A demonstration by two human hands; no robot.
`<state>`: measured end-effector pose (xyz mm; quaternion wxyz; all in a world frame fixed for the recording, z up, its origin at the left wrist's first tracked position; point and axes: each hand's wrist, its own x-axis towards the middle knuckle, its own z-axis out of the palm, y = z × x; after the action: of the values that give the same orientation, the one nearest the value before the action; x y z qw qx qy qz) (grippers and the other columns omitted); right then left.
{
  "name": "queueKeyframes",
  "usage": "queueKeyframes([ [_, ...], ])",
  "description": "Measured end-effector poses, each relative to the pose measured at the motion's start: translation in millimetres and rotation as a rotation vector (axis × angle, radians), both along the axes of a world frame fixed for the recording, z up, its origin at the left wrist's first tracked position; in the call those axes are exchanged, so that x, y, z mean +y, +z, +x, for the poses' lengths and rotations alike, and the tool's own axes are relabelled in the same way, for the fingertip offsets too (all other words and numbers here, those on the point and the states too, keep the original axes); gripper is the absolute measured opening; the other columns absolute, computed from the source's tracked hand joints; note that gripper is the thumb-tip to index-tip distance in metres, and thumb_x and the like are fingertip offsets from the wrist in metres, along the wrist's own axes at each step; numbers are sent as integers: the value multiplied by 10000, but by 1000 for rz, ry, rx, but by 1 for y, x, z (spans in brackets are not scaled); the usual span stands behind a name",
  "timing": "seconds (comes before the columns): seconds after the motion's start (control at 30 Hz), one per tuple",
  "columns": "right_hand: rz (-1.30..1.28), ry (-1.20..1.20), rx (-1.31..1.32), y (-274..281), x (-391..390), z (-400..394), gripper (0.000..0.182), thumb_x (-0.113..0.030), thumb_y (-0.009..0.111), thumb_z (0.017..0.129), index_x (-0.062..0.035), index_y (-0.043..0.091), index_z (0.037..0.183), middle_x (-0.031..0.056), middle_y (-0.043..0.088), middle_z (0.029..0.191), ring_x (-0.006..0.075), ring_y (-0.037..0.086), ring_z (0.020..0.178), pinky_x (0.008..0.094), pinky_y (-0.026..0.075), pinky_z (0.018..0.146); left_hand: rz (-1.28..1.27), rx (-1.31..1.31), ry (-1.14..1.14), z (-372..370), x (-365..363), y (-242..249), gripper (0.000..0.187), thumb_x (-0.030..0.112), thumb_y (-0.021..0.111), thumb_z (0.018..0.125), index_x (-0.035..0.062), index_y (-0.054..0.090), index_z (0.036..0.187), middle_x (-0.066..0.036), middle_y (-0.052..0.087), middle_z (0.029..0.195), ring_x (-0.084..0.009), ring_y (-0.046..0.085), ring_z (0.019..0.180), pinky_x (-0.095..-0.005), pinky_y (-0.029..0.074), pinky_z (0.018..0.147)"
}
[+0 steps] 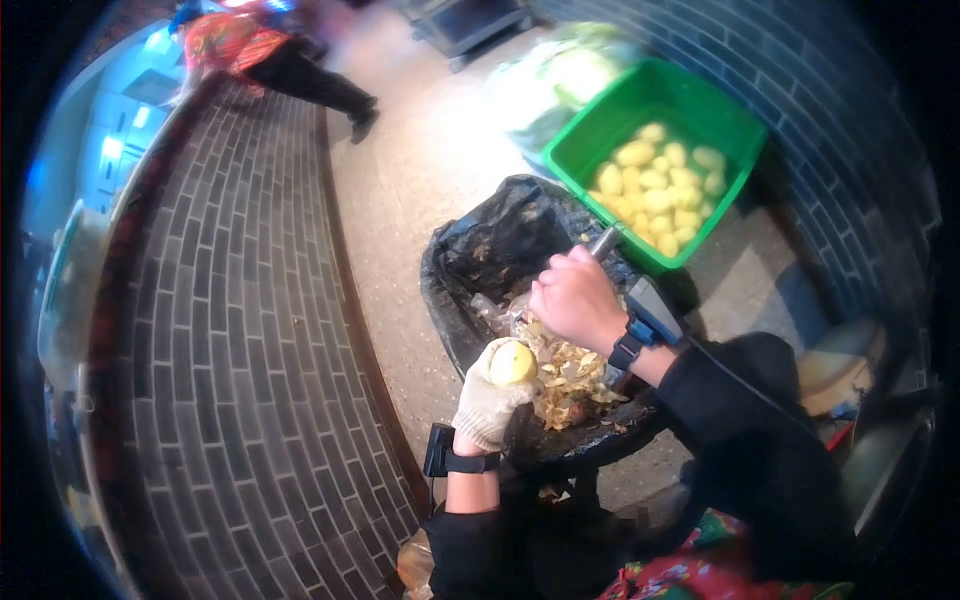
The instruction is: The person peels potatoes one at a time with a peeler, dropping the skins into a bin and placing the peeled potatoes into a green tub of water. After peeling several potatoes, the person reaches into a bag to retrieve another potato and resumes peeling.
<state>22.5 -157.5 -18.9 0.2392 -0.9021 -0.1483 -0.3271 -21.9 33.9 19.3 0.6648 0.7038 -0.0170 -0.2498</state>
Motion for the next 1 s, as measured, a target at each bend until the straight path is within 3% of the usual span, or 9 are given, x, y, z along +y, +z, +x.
queueKeyframes([
  [0.07, 161, 81, 2, 9, 7, -7, 326, -145, 585, 827, -107, 566, 503, 23, 587, 578, 211, 555, 667, 387, 412, 713, 112, -98, -39, 5, 5, -15, 480, 19, 745, 664, 35, 585, 1115, -33, 646, 981, -115, 591, 878, -264, 492, 807],
  [0.27, 129, 205, 5, 7, 19, -14, 333, -144, 582, 834, -116, 561, 502, 13, 566, 564, 202, 549, 664, 388, 415, 717, 171, -40, -10, 7, 1, -24, 480, 19, 746, 660, 27, 584, 1112, -43, 657, 986, -119, 594, 875, -269, 494, 803],
  [0.4, 102, 143, -16, -5, 11, -3, 331, -140, 586, 824, -121, 557, 495, 12, 566, 560, 201, 551, 665, 396, 415, 703, 244, -68, -55, 4, -2, -11, 487, 7, 740, 653, 28, 587, 1115, -43, 656, 979, -119, 595, 880, -271, 494, 807],
  [0.47, -29, -28, -12, -16, 1, 4, 286, -122, 585, 815, -98, 556, 531, 44, 576, 594, 209, 544, 673, 386, 411, 704, 18, -36, -45, -2, -11, 6, 494, -69, 699, 644, 38, 602, 1117, -13, 641, 981, -106, 589, 858, -249, 497, 765],
  [0.6, 86, 35, 10, 8, 3, -3, 270, -127, 586, 810, -95, 562, 542, 46, 566, 594, 220, 538, 669, 388, 408, 700, 192, -107, -32, 4, -6, 1, 505, -54, 706, 645, 37, 602, 1130, -17, 646, 998, -115, 592, 891, -247, 491, 795],
  [0.7, 192, 127, 19, 15, 11, -10, 256, -115, 588, 803, -92, 561, 550, 44, 552, 594, 226, 530, 664, 383, 407, 701, 177, -102, 5, 7, -6, -8, 497, -16, 720, 653, 32, 586, 1129, -33, 648, 981, -122, 596, 877, -263, 493, 799],
  [0.77, 169, 172, 7, 13, 16, -12, 254, -108, 589, 801, -90, 558, 550, 44, 546, 593, 226, 528, 662, 381, 407, 700, 143, -73, 23, 9, -5, -15, 490, 17, 734, 659, 30, 579, 1124, -49, 654, 964, -128, 603, 871, -278, 497, 805],
  [0.87, 156, 225, -7, 9, 17, -13, 251, -86, 597, 789, -84, 543, 544, 37, 553, 600, 220, 527, 660, 370, 409, 702, 232, -94, -16, 10, -1, -22, 537, -55, 700, 648, 27, 566, 1162, -17, 629, 999, -106, 579, 865, -246, 489, 784],
  [1.0, 20, 79, 11, -19, 5, 4, 272, -120, 588, 811, -86, 572, 542, 29, 591, 616, 219, 549, 680, 382, 420, 724, 139, -54, -30, 4, -11, -4, 553, -76, 707, 634, 32, 569, 1158, -16, 626, 990, -109, 585, 874, -247, 495, 787],
])
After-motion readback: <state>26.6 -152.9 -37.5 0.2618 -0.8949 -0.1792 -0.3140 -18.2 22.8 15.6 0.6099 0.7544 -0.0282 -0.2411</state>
